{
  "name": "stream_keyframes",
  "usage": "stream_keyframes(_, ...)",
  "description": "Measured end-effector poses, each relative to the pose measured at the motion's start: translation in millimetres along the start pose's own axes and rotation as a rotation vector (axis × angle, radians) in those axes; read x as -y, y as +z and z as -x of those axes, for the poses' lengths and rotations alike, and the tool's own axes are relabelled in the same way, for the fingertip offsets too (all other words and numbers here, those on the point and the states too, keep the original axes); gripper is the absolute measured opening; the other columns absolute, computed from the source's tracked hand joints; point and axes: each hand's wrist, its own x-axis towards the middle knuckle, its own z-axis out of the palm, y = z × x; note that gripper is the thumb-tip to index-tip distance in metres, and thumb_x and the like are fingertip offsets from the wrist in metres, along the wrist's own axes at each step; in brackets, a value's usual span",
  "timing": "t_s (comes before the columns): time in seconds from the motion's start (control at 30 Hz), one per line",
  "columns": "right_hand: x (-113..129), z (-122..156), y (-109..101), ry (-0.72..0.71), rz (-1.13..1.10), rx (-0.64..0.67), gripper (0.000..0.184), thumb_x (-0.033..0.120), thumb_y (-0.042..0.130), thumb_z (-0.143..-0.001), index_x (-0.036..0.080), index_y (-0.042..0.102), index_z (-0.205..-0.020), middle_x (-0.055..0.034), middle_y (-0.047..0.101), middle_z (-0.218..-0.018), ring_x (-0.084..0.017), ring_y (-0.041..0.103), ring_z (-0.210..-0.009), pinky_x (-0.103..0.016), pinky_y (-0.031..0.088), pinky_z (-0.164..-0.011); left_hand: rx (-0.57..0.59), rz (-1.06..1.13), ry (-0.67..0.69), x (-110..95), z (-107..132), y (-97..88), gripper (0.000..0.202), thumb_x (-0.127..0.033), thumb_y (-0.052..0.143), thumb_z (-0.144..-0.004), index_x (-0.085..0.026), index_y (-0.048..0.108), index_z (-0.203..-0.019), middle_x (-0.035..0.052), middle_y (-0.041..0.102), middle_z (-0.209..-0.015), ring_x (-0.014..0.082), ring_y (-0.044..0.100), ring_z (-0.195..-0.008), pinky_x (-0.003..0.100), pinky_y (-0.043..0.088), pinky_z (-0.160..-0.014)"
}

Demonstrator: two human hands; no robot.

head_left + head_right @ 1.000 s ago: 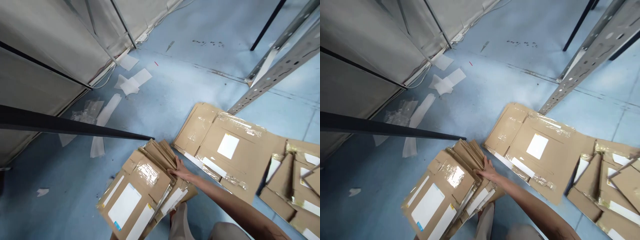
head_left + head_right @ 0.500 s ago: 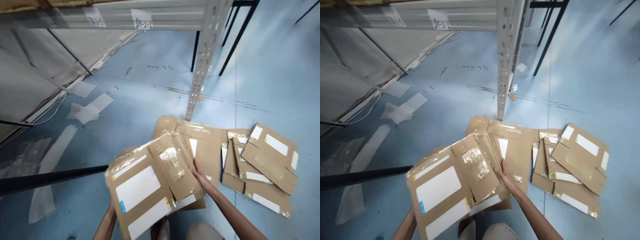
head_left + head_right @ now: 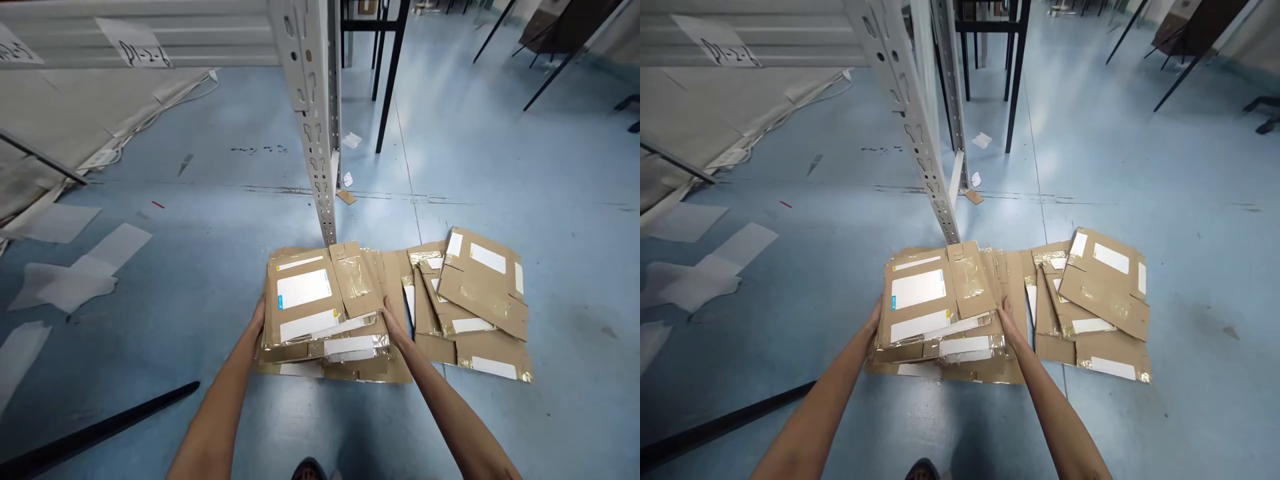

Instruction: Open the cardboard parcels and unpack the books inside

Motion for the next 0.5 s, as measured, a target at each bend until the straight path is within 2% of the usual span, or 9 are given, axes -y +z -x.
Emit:
stream_keyframes(0.13, 6, -5, 3, -0.028, -0.001, -0.036, 0.099, 0.076, 0.050, -0.066, 0.022, 0.029, -0.147, -0.0008, 0.003, -0.158, -0.024, 0.002, -0.145, -0.042, 0.005, -0.117, -0.074, -0.030, 0.012, 2, -7, -11.7, 0.019, -0.034, 0.060, -0.075, -0.016, 0.058, -0.069, -0.0016, 0.061, -0.050, 0.0142, 0.055, -0.043, 0.025, 0.045, -0.045)
stream_keyframes(0.23, 19, 0, -1, -0.079, -0.009, -0.044, 0.096, 0.076, 0.048, -0.070, 0.026, 0.024, -0.148, 0.0027, 0.001, -0.158, -0.021, -0.003, -0.144, -0.040, 0.002, -0.117, -0.092, -0.015, 0.063, -3, -4, -18.8, 0.027, -0.039, 0.049, -0.087, -0.017, 0.063, -0.089, 0.0018, 0.070, -0.069, 0.0171, 0.066, -0.063, 0.026, 0.051, -0.059)
stream_keyframes(0.3, 29, 6, -2, -0.134, -0.044, 0.012, 0.092, 0.076, 0.042, -0.074, 0.028, 0.019, -0.149, 0.0040, 0.005, -0.157, -0.019, 0.001, -0.145, -0.040, 0.002, -0.117, -0.052, -0.020, 0.076, -4, 2, -20.6, 0.034, -0.042, 0.042, -0.091, -0.018, 0.063, -0.103, 0.0043, 0.073, -0.086, 0.0190, 0.069, -0.079, 0.027, 0.053, -0.068)
stream_keyframes(0.37, 38, 12, 2, -0.158, -0.069, 0.087, 0.089, 0.076, 0.038, -0.077, 0.027, 0.019, -0.149, 0.0038, 0.009, -0.157, -0.019, 0.005, -0.145, -0.039, 0.004, -0.117, 0.014, -0.033, 0.054, -2, 10, -19.4, 0.041, -0.046, 0.040, -0.092, -0.017, 0.061, -0.111, 0.0061, 0.073, -0.095, 0.0211, 0.068, -0.086, 0.029, 0.053, -0.071)
stream_keyframes(0.5, 39, 26, 15, -0.108, -0.063, 0.098, 0.091, 0.076, 0.044, -0.074, 0.027, 0.024, -0.148, 0.0049, 0.006, -0.157, -0.022, 0.004, -0.145, -0.042, 0.005, -0.117, 0.098, -0.011, -0.003, 2, 26, -10.3, 0.051, -0.055, 0.044, -0.087, -0.013, 0.063, -0.109, 0.0079, 0.073, -0.087, 0.0231, 0.069, -0.078, 0.033, 0.054, -0.070)
